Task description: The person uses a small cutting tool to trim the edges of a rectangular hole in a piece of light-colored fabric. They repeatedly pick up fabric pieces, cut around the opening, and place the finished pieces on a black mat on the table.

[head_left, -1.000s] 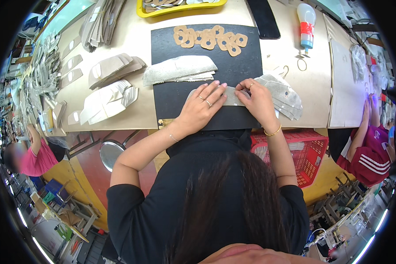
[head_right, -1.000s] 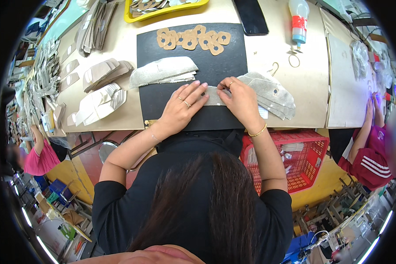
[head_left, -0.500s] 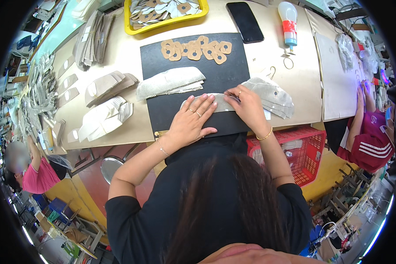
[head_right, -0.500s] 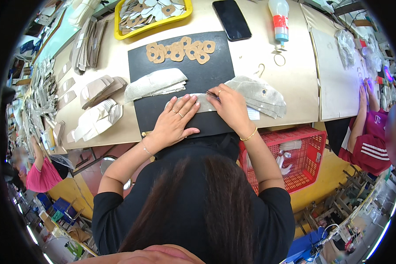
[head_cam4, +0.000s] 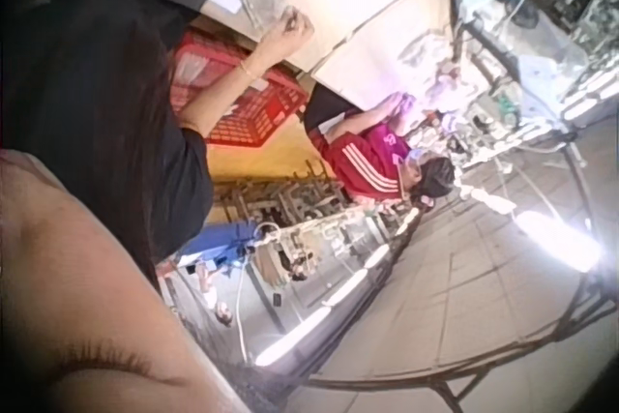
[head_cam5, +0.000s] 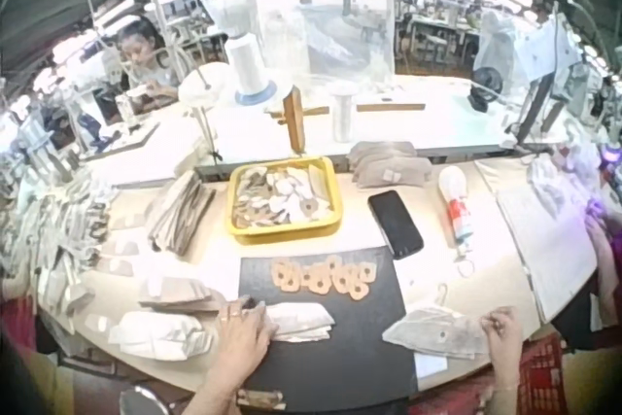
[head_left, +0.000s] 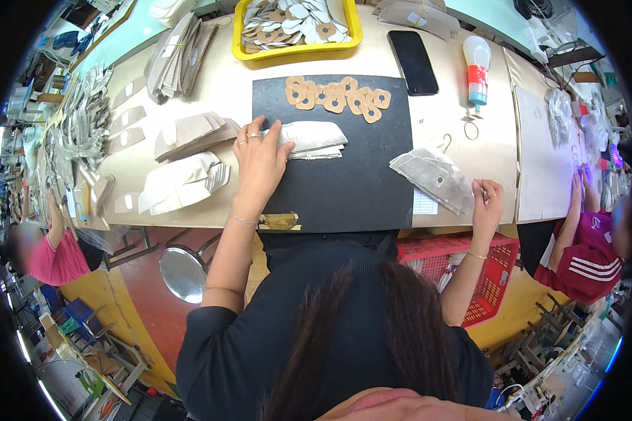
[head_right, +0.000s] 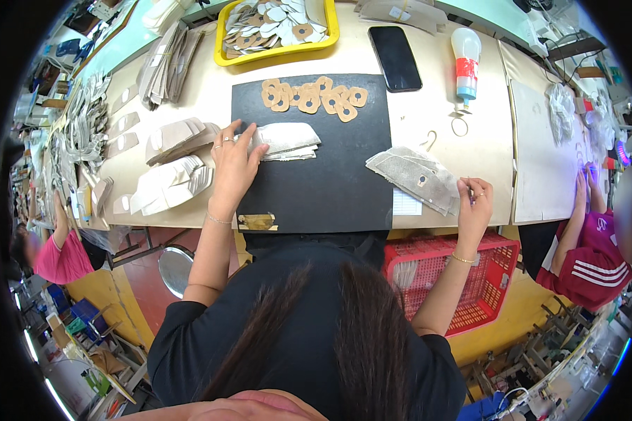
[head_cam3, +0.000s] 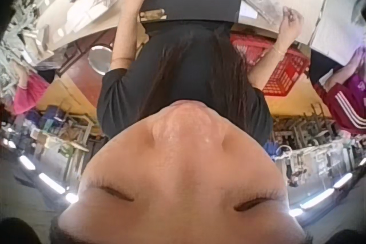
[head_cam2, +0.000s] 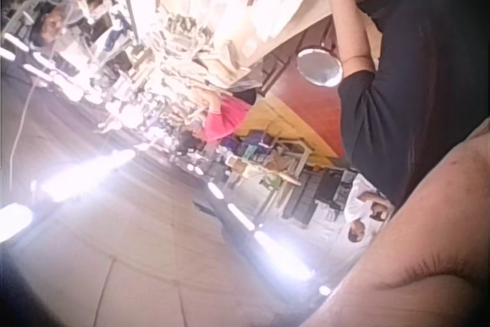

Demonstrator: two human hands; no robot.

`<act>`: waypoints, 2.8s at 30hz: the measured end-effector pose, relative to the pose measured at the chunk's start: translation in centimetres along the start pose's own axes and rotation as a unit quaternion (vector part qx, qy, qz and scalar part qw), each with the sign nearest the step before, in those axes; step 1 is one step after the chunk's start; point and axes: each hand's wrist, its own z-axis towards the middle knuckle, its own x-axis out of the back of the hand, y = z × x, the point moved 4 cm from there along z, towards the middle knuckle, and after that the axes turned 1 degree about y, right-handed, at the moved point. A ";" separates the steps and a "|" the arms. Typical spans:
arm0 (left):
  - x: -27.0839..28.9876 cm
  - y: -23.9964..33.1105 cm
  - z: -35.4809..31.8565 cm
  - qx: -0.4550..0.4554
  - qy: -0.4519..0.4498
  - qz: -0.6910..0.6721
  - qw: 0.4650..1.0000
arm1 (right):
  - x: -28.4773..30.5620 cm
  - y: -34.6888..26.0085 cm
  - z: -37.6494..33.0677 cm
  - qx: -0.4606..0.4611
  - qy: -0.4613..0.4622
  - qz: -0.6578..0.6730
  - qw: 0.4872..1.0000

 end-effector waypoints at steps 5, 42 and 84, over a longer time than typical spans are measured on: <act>0.3 0.0 0.4 0.005 -0.006 -0.023 1.000 | -2.4 -2.6 -0.4 0.005 0.008 0.039 0.999; 8.9 8.3 -1.7 -0.066 -0.019 -0.521 0.851 | -3.4 -24.3 -1.1 0.145 -0.286 0.478 0.818; 11.2 10.3 -2.7 -0.309 0.205 -0.201 0.907 | -3.1 -26.4 -2.5 0.284 -0.055 0.277 0.917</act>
